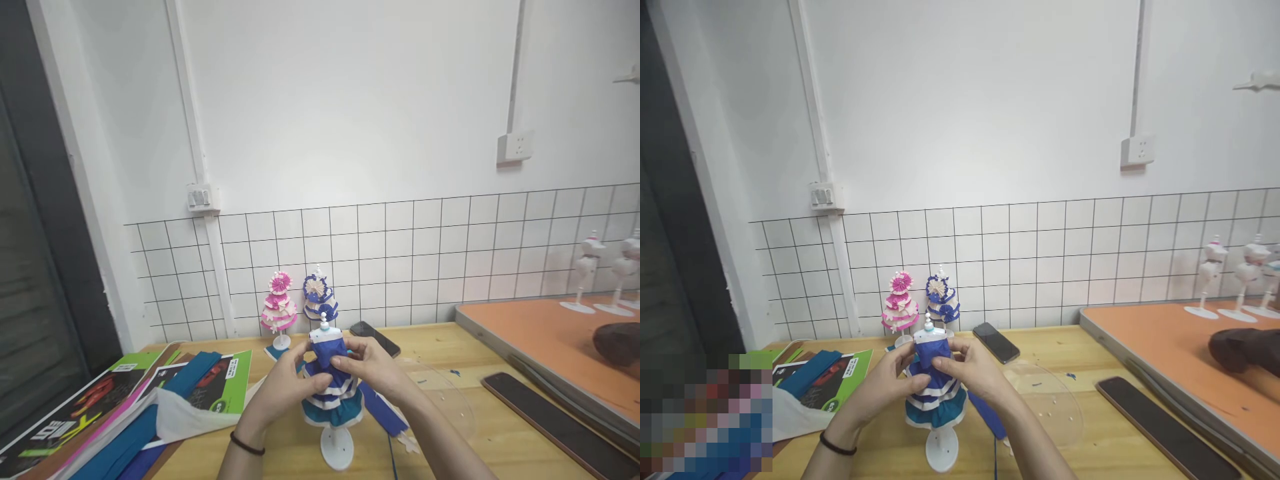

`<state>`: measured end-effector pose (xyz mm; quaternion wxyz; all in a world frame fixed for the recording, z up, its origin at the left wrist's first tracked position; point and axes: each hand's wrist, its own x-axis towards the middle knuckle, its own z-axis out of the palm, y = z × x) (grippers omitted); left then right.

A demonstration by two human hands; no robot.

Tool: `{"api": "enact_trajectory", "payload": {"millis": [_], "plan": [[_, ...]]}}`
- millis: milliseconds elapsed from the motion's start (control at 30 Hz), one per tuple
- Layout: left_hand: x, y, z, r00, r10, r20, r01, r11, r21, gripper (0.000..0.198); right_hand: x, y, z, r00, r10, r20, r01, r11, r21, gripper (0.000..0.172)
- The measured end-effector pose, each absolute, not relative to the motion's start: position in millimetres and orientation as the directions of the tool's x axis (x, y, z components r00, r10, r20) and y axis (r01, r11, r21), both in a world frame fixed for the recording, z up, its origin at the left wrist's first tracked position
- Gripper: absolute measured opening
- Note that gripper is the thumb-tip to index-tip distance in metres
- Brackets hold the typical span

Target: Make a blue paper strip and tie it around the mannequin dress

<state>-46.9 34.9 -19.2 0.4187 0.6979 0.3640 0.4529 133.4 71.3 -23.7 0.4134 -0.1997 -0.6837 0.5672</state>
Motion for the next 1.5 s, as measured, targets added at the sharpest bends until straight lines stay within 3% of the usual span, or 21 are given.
{"api": "enact_trajectory", "payload": {"millis": [267, 733, 933, 1233, 1500], "plan": [[-49, 43, -20, 0.203, 0.906, 0.372, 0.149, -0.404, 0.902, 0.039, 133, 73, -26, -0.576, 0.747, 0.333, -0.18, 0.282, -0.942, 0.036], [-47, 40, -21, 0.249, 0.893, 0.376, 0.16, -0.421, 0.893, 0.036, 152, 75, -19, -0.588, 0.739, 0.328, -0.037, 0.381, -0.924, 0.043], [-48, 39, -21, 0.276, 0.891, 0.361, 0.154, -0.412, 0.898, 0.037, 163, 79, -18, -0.493, 0.801, 0.339, -0.075, 0.349, -0.934, 0.026], [-45, 38, -19, 0.304, 0.87, 0.388, 0.179, -0.452, 0.874, 0.038, 148, 77, -25, -0.545, 0.777, 0.314, -0.106, 0.307, -0.946, 0.029], [-47, 38, -18, 0.303, 0.873, 0.382, 0.19, -0.448, 0.874, 0.039, 143, 81, -32, -0.529, 0.768, 0.362, -0.092, 0.373, -0.923, 0.036]]}}
